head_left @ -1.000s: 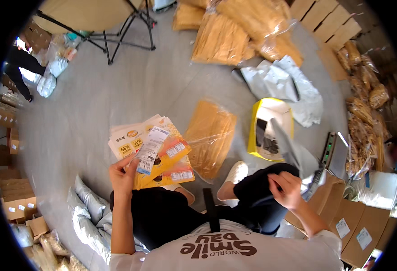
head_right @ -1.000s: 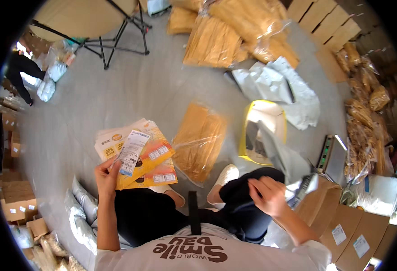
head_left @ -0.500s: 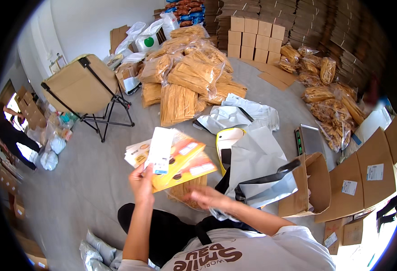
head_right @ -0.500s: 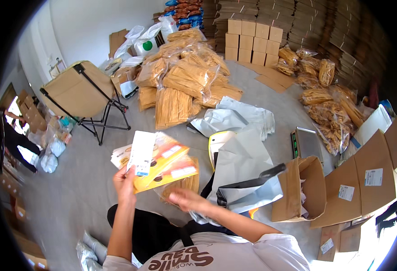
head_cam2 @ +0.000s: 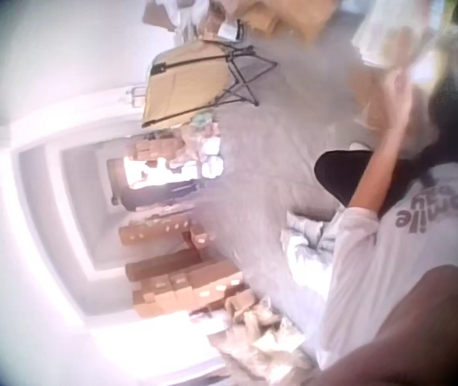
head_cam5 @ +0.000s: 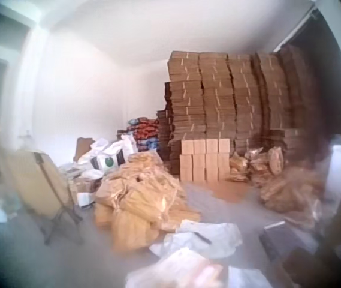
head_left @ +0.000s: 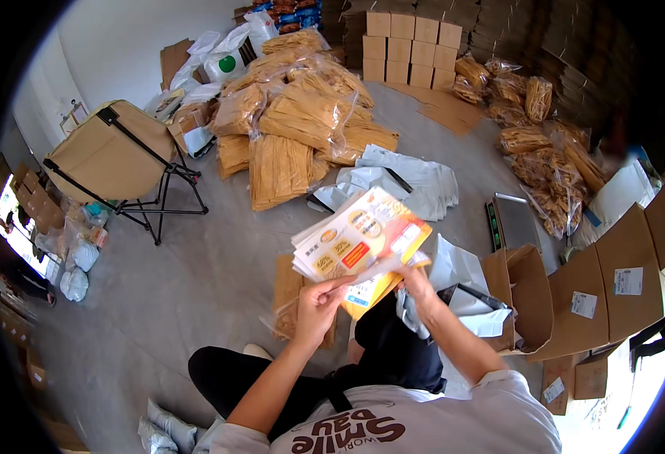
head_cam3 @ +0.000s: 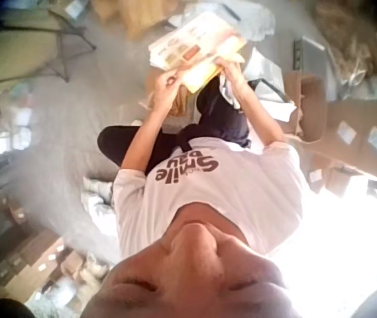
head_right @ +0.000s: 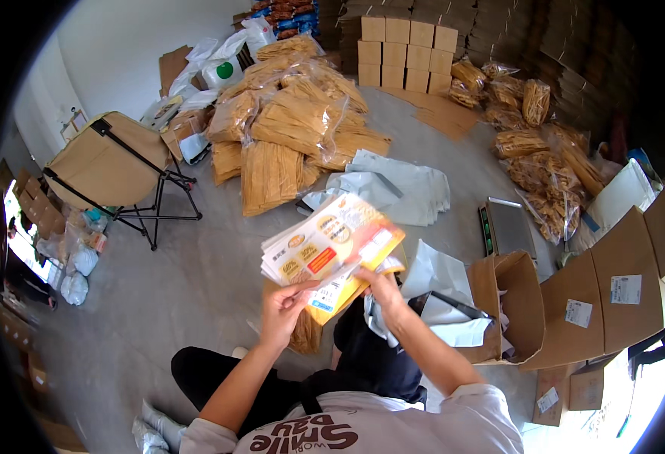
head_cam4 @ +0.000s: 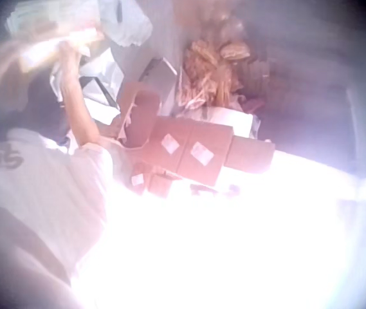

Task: The person stamps a stack of food labels with a hand stamp, then picks up a package and places it into a shipping bag.

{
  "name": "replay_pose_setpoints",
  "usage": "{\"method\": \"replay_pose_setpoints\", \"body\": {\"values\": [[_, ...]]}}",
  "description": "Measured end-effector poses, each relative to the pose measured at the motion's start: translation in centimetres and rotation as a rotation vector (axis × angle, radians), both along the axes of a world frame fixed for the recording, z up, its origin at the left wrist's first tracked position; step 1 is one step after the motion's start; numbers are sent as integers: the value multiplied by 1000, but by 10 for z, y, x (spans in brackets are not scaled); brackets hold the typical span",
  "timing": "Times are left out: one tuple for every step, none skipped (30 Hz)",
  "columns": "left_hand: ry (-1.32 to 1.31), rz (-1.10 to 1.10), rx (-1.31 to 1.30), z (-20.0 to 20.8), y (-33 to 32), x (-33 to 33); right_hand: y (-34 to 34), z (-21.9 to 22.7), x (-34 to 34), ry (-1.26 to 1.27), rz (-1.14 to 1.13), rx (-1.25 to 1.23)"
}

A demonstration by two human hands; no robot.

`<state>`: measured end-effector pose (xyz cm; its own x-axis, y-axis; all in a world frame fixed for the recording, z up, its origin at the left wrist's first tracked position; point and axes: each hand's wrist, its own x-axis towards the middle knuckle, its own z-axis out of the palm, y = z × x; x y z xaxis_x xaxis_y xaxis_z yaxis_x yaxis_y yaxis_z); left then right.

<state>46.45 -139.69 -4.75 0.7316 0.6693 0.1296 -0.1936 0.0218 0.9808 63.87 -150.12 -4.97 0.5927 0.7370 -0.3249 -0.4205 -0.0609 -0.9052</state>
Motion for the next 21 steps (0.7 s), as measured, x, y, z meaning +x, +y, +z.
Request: {"method": "replay_pose_setpoints", "body": {"values": [[93, -97, -79, 8, 2, 3, 1, -1, 17, -1, 3, 1], [61, -83, -169, 9, 6, 7, 6, 2, 27, -25, -34, 52], [25, -70, -252, 10, 12, 9, 14, 6, 37, -54, -73, 109], [24, -47, -307, 8, 21, 8, 21, 2, 51, -91, -119, 153], [28, -50, -309, 10, 30, 4, 25, -5, 70, -130, -171, 199], [-32, 15, -344, 13, 39, 0, 17, -8, 99, -215, -34, 195], [-90, 85, -379, 16, 48, -6, 19, -12, 116, -202, -74, 217], [-82, 132, -352, 19, 58, -19, 19, -18, 133, -229, -108, 230], [-72, 185, -321, 19, 68, -38, 19, -23, 147, -253, -135, 244], [-18, 290, -281, 13, 81, -61, 13, -24, 162, -249, -108, 177], [37, 396, -237, 6, 93, -90, 8, -25, 175, -244, -79, 113], [84, 492, -209, 1, 102, -120, 6, -29, 183, -248, -77, 109], [132, 588, -181, -3, 109, -152, 5, -36, 191, -244, -74, 107], [195, 679, -145, -7, 112, -182, 4, -45, 200, -257, -60, 77], [256, 768, -110, -11, 113, -208, 3, -54, 209, -274, -46, 46], [287, 800, -92, -15, 112, -230, 1, -67, 219, -270, -17, 37], [319, 832, -74, -18, 109, -246, 2, -77, 224, -267, -15, 33], [326, 836, -76, -22, 104, -255, 5, -85, 227, -282, 21, 21], [266, 857, -95, -26, 100, -262, 6, -93, 231, -296, 57, 9], [204, 880, -115, -26, 97, -264, 8, -98, 235, -321, 127, -109], [212, 890, -118, -25, 95, -265, 12, -107, 237, -314, 137, -112]]}}
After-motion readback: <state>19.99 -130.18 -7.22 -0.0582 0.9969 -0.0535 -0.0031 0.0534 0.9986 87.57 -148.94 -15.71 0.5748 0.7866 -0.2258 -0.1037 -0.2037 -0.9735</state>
